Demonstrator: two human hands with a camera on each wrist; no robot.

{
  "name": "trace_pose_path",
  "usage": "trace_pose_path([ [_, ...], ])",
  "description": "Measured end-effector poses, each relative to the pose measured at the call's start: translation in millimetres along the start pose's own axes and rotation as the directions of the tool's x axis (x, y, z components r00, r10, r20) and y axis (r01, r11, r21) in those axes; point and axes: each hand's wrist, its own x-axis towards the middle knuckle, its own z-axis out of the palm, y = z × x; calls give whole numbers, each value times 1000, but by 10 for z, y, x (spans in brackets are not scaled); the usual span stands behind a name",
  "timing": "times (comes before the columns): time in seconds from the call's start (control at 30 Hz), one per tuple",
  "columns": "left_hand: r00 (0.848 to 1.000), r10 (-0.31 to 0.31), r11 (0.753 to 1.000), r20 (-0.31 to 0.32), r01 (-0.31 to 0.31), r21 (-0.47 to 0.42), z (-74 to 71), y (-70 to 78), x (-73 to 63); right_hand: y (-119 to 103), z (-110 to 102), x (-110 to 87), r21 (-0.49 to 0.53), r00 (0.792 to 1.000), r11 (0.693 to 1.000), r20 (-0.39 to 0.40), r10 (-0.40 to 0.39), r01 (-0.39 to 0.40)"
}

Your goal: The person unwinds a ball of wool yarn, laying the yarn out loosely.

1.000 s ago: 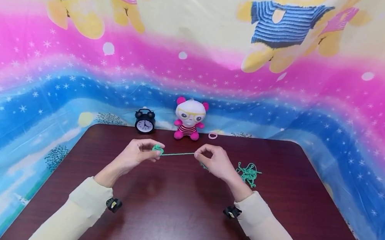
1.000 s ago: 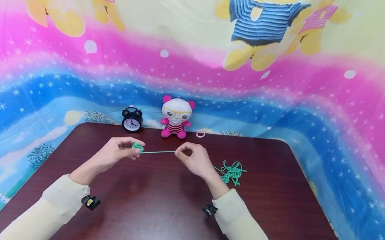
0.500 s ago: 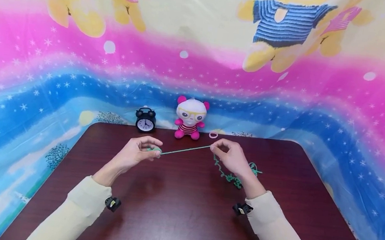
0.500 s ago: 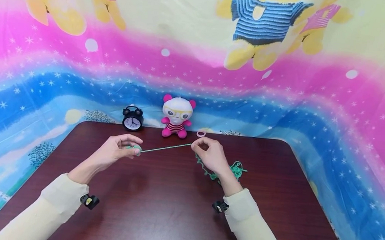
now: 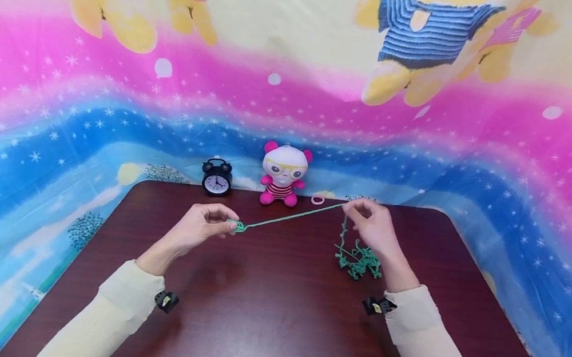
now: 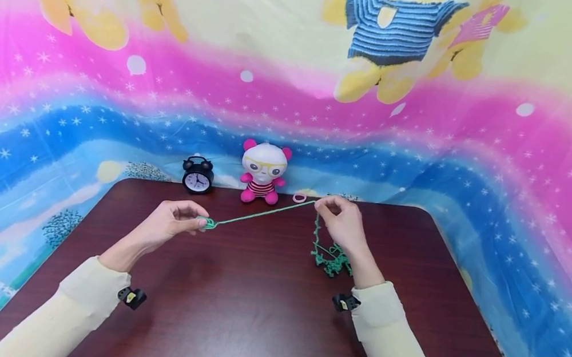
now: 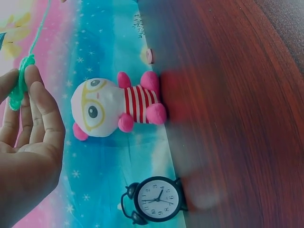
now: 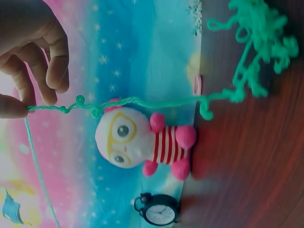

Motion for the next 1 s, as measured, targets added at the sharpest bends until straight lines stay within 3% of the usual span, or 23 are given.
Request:
trace_pose_path([
  [0.4, 1000, -20, 1000, 5, 20, 2, -22, 0, -16, 163, -334, -27, 33, 990, 999, -133, 44, -40],
  [1.0, 999, -40, 999, 22, 40, -2, -47, -21, -26, 349, -705, -72, 66, 965, 994, -242, 104, -91],
])
